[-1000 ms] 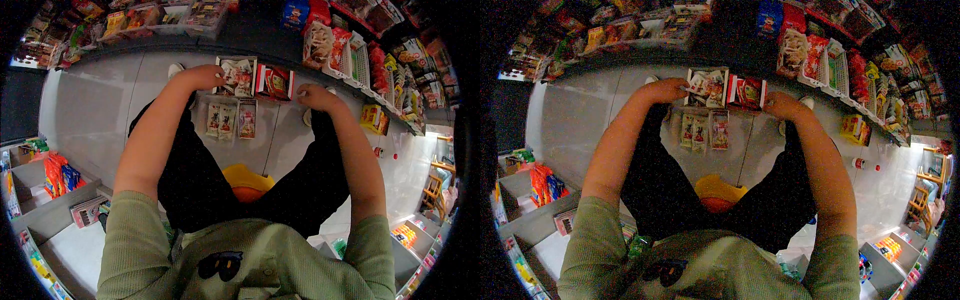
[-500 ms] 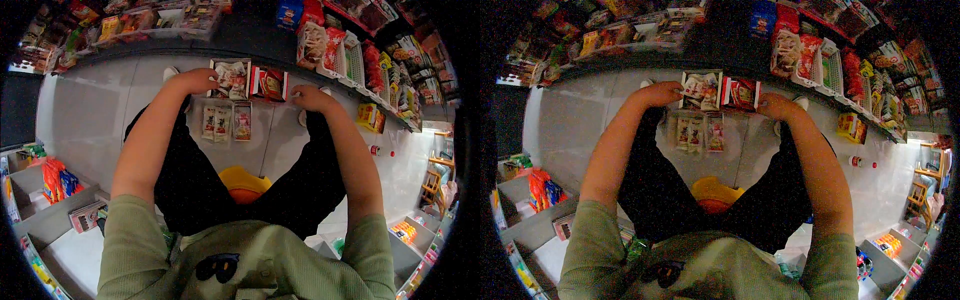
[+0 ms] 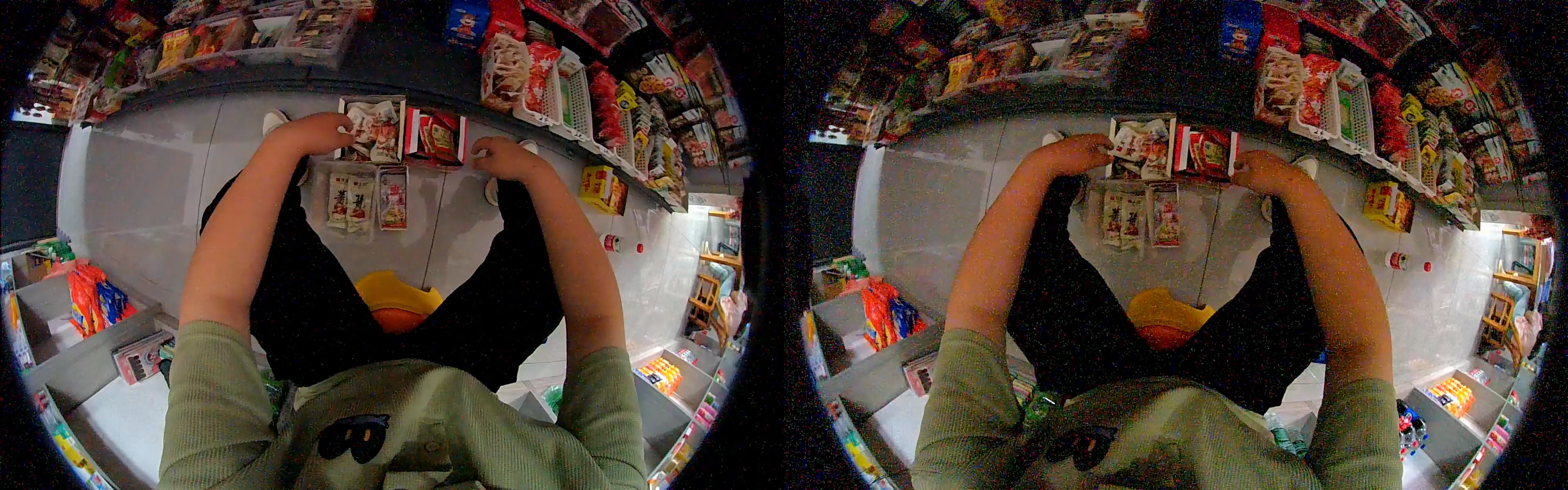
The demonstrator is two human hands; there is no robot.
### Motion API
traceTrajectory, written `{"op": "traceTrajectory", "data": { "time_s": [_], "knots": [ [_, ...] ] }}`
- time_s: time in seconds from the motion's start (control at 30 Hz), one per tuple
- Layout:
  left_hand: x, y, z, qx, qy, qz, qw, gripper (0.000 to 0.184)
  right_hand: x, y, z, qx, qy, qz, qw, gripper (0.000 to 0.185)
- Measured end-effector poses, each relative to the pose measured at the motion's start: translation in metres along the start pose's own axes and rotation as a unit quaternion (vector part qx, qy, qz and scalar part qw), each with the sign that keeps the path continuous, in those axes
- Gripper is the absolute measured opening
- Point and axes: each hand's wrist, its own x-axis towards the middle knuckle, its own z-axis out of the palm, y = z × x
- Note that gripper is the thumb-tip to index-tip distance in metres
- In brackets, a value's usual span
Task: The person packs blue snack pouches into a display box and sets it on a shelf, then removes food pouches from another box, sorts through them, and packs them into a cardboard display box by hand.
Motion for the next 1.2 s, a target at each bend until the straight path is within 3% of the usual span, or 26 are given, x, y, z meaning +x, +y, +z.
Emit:
{"op": "traceTrajectory", "data": {
  "time_s": [0.27,0.53,1.2],
  "knots": [
    [-0.001,-0.001,0.001,0.008,-0.001,0.008,1.000,0.046,-0.010,-0.019,-0.010,-0.002,-0.040,0.029,0.999,0.040],
    [0.003,-0.004,0.002,0.009,0.000,0.017,1.000,0.044,-0.003,-0.006,-0.001,-0.032,0.027,0.000,0.999,0.038],
    [0.003,0.000,0.001,-0.001,-0.019,0.001,1.000,0.043,0.004,0.005,0.003,-0.030,0.014,-0.022,0.999,0.036]
  ]
}}
